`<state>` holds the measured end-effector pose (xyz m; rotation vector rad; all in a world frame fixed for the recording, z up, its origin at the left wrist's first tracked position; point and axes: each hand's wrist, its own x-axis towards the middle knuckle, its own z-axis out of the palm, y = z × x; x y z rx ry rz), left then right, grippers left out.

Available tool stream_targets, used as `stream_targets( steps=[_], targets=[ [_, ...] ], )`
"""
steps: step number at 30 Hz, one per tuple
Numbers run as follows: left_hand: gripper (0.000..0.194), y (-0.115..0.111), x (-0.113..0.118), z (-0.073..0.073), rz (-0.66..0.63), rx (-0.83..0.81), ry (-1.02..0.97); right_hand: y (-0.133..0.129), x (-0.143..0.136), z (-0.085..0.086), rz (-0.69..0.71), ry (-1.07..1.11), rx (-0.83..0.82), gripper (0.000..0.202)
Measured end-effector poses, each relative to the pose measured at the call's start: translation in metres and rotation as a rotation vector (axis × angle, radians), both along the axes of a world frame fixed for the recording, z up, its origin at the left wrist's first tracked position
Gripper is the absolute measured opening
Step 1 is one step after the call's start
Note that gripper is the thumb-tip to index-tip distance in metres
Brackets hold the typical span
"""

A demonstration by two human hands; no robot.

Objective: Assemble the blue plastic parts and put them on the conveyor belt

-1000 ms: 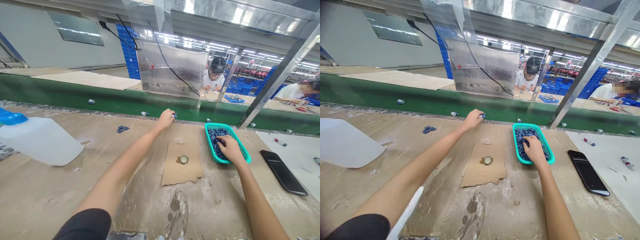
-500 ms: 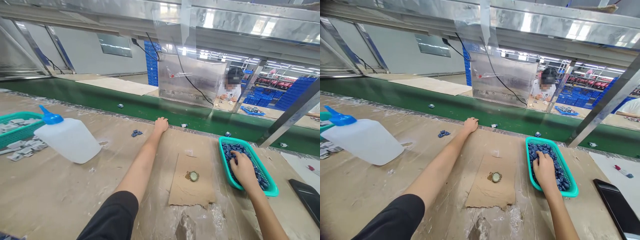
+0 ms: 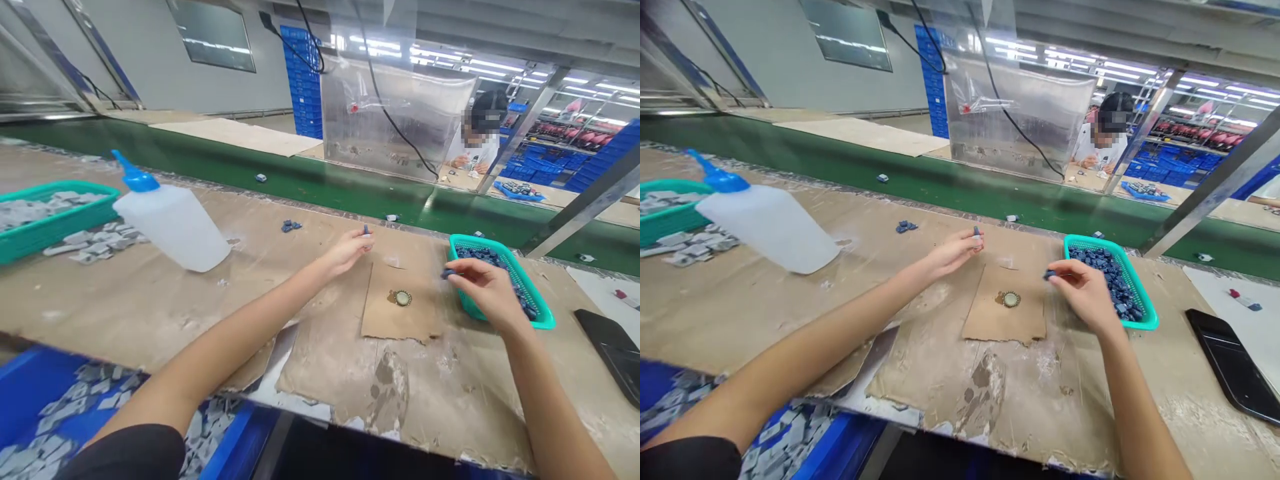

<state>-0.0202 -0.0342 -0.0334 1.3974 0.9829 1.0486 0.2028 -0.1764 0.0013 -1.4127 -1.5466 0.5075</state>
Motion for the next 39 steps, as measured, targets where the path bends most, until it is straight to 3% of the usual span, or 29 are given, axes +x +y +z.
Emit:
stream_targets(
  steps=[4, 6, 11, 14, 17, 20, 23, 30, 39],
  targets=[
    [0.024, -0.039, 0.002, 0.003, -0.135, -0.199, -0.269, 0.007, -0.042, -0.017, 0.185, -0.451, -0.01, 0.023],
    [0.025, -0.049, 0.004, 0.005, -0.159, -0.236, -0.272, 0.009, -0.052, -0.023, 0.224, -0.542, -0.048, 0.028],
    [0.024, -0.058, 0.004, 0.006, -0.167, -0.001, -0.081, 0.011, -0.051, -0.027, 0.228, -0.553, -0.053, 0.025],
    [0.027, -0.062, 0.001, 0.002, -0.131, 0.299, 0.115, 0.013, -0.049, -0.026, 0.199, -0.432, -0.06, 0.024],
    [0.03, -0.066, -0.001, -0.005, -0.086, 0.598, 0.287, 0.014, -0.046, -0.023, 0.108, -0.079, -0.07, 0.028],
    [0.028, -0.071, 0.001, -0.009, -0.125, 0.738, 0.343, 0.011, -0.046, -0.016, 0.113, 0.445, -0.112, 0.04],
    [0.023, -0.076, 0.004, -0.008, -0.15, 0.805, 0.374, 0.006, -0.051, -0.011, 0.182, 0.703, -0.197, 0.046],
    [0.019, -0.086, 0.007, -0.002, -0.134, 0.88, 0.368, 0.003, -0.059, -0.014, 0.169, 0.705, -0.261, 0.048],
    [0.012, -0.091, 0.006, 0.003, -0.067, 1.057, 0.487, -0.001, -0.06, -0.022, 0.147, 0.634, -0.165, 0.04]
  ],
)
